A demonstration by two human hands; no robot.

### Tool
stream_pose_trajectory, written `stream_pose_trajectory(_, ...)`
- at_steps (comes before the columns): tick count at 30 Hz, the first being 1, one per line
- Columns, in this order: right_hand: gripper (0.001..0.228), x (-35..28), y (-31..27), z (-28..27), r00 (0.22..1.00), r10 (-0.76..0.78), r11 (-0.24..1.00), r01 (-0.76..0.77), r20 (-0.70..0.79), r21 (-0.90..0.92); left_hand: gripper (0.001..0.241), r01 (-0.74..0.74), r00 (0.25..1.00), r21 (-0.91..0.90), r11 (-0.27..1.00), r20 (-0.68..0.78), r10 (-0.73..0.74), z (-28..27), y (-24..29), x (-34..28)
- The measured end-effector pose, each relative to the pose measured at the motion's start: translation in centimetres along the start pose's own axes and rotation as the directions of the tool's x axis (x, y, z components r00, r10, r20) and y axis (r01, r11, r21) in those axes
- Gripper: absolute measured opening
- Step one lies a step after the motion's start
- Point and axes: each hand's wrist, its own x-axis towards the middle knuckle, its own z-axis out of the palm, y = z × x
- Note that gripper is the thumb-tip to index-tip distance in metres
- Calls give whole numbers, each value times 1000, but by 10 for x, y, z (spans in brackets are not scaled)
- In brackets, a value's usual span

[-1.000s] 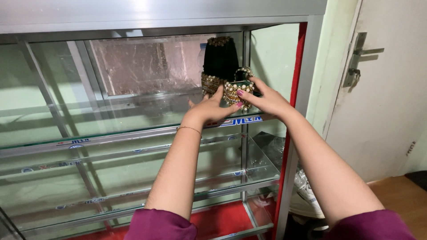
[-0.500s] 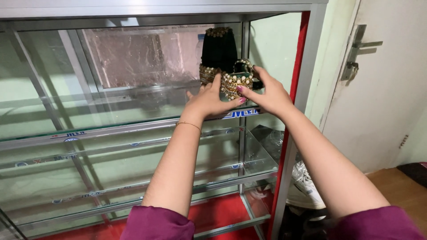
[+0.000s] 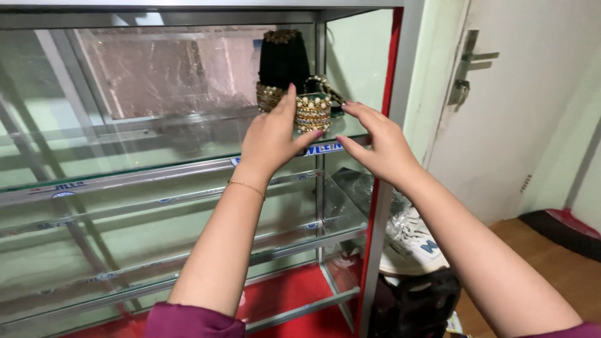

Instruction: Organizing bridal shoes and crowns inside a glass display cabinet

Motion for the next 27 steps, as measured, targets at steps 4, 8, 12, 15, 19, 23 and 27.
stream_pose_trajectory(4,50,-22,-16,-24,1000,-6,1000,6,10,-3,102,-21,993,-26,999,-119,18,-6,39,-23)
stream_pose_trajectory(8,51,-48,-23,-47,1000,-2,999,3,13,-41,88,-111,955,-51,992,-282,92,9,77,-50)
stream_pose_trajectory(12,54,-80,-19,-64,1000,22,996,-21,17,-89,82,-176,950,-131,976,-283,134,22,114,-79)
stream_pose_trajectory(15,54,-107,-11,-75,998,45,993,-39,54,-112,82,-202,961,-228,953,-234,148,40,137,-99)
stream_pose_trajectory(19,55,-146,-3,-87,994,66,987,-51,92,-152,84,-248,961,-260,933,-188,203,57,172,-129)
stream_pose_trajectory(23,52,-194,11,-94,980,158,974,-136,117,-179,81,-255,967,-444,859,-100,236,91,205,-158)
stream_pose_trajectory(27,52,-245,19,-96,946,290,931,-245,141,-271,76,-206,967,-568,797,7,255,125,240,-188)
